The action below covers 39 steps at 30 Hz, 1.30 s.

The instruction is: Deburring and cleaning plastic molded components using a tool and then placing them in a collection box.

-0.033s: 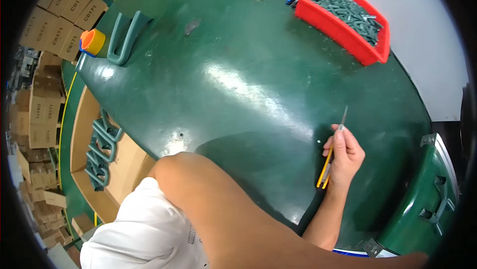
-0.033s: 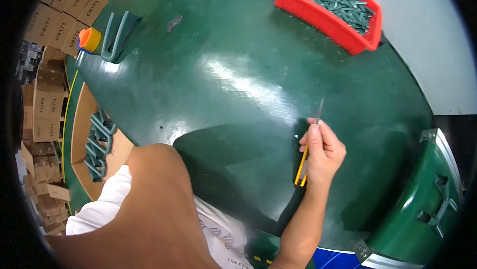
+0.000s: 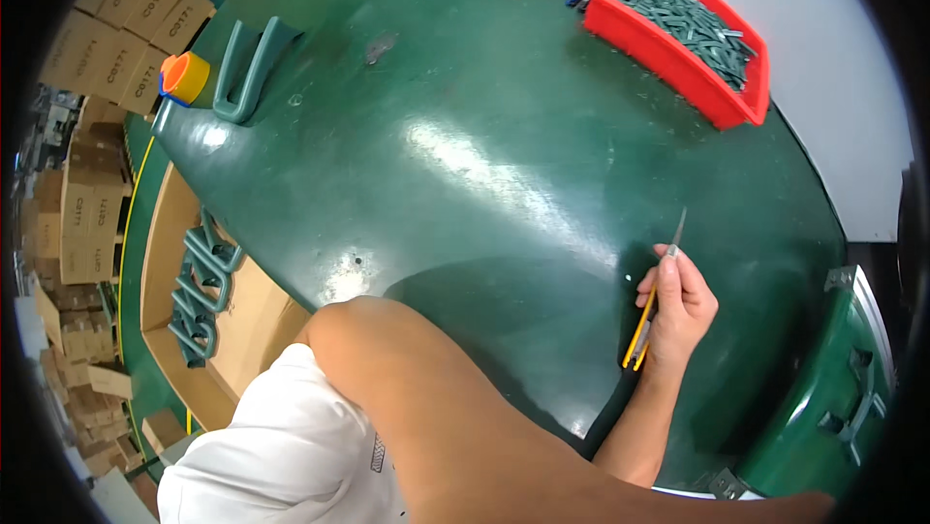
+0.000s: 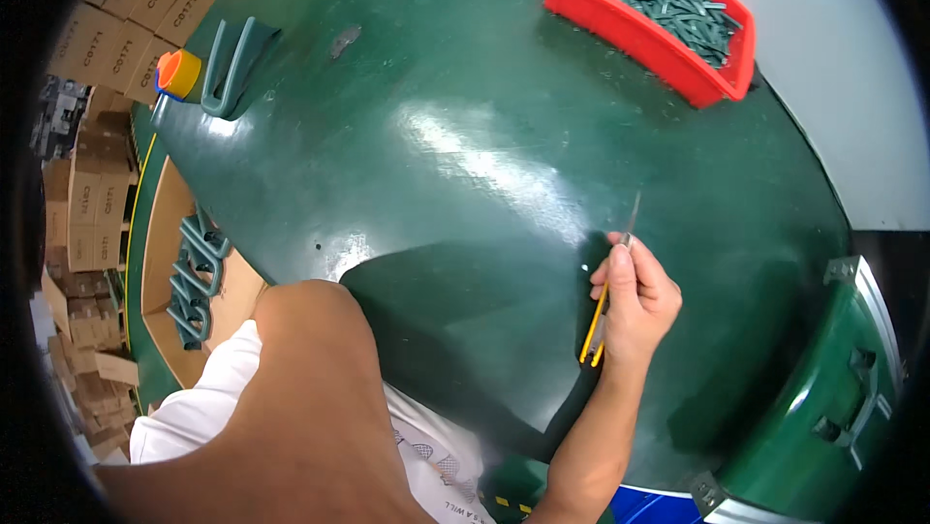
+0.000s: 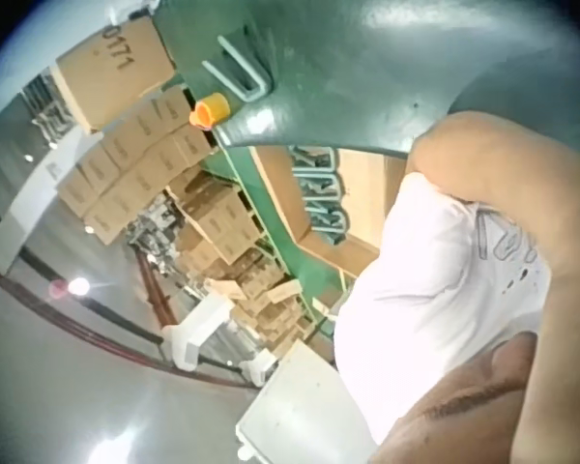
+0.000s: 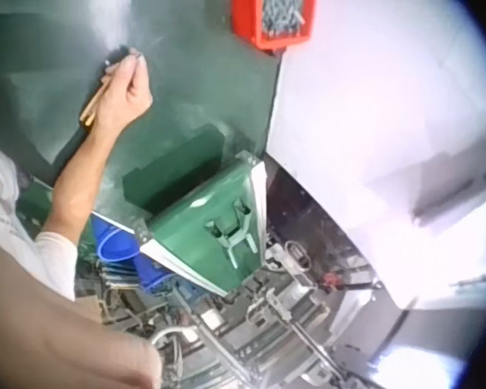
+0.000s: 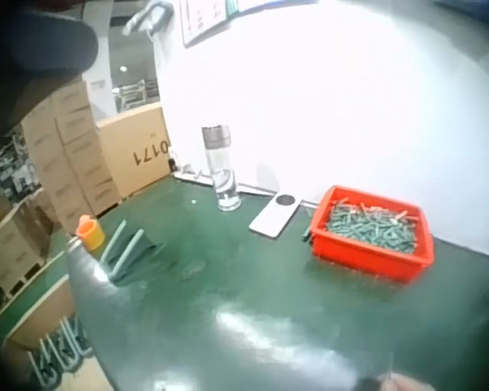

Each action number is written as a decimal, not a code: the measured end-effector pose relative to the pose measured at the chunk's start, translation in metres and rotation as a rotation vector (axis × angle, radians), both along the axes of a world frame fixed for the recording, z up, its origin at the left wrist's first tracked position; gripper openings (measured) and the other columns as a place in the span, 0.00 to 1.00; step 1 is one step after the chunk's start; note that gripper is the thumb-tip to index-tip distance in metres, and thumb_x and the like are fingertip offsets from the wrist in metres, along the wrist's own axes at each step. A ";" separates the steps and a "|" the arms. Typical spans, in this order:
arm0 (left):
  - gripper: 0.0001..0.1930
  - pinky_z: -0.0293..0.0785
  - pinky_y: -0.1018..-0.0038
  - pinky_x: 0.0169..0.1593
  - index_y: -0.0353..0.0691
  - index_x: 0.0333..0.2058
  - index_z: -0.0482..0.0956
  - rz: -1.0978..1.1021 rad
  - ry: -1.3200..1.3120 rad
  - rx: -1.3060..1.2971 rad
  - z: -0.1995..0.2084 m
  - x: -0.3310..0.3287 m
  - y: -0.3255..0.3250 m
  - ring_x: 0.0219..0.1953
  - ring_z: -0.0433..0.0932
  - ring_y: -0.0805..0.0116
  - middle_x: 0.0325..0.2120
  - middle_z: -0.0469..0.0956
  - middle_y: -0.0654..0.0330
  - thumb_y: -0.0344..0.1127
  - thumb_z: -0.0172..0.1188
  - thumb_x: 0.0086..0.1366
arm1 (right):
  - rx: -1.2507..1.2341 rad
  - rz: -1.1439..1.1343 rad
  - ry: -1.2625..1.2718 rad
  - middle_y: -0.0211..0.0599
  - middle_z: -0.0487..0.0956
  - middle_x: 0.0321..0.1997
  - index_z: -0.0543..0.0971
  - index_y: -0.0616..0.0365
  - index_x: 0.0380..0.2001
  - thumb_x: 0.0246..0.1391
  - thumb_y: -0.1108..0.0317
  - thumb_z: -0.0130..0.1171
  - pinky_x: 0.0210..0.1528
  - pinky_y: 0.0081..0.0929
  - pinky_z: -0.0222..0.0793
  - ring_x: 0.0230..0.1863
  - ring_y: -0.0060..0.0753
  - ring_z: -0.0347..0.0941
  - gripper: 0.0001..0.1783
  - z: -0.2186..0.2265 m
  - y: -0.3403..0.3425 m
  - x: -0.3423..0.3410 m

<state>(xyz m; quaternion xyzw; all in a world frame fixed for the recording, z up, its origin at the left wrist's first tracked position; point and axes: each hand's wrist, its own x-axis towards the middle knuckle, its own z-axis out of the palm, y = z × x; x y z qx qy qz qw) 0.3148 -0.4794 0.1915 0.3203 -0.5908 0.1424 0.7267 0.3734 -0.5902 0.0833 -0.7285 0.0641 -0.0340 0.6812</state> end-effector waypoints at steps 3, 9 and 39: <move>0.07 0.66 0.84 0.26 0.42 0.35 0.77 -0.020 0.039 -0.021 -0.002 0.005 -0.002 0.26 0.73 0.74 0.24 0.77 0.64 0.31 0.62 0.58 | -0.024 0.012 0.030 0.32 0.74 0.18 0.79 0.70 0.38 0.57 0.71 0.55 0.22 0.14 0.61 0.18 0.18 0.66 0.11 0.000 -0.001 -0.001; 0.07 0.65 0.84 0.27 0.42 0.35 0.77 -0.022 0.103 -0.088 -0.003 0.006 0.003 0.26 0.72 0.75 0.25 0.77 0.65 0.32 0.63 0.57 | -0.054 0.063 -0.004 0.32 0.74 0.18 0.78 0.70 0.38 0.57 0.71 0.55 0.22 0.14 0.61 0.18 0.17 0.66 0.12 -0.003 0.000 0.003; 0.07 0.63 0.85 0.28 0.43 0.31 0.80 -0.215 0.112 -0.157 0.020 -0.015 0.022 0.27 0.71 0.78 0.27 0.77 0.67 0.34 0.65 0.54 | -0.081 0.035 0.030 0.31 0.74 0.19 0.78 0.69 0.38 0.58 0.69 0.54 0.23 0.15 0.62 0.20 0.18 0.67 0.13 0.009 -0.002 0.007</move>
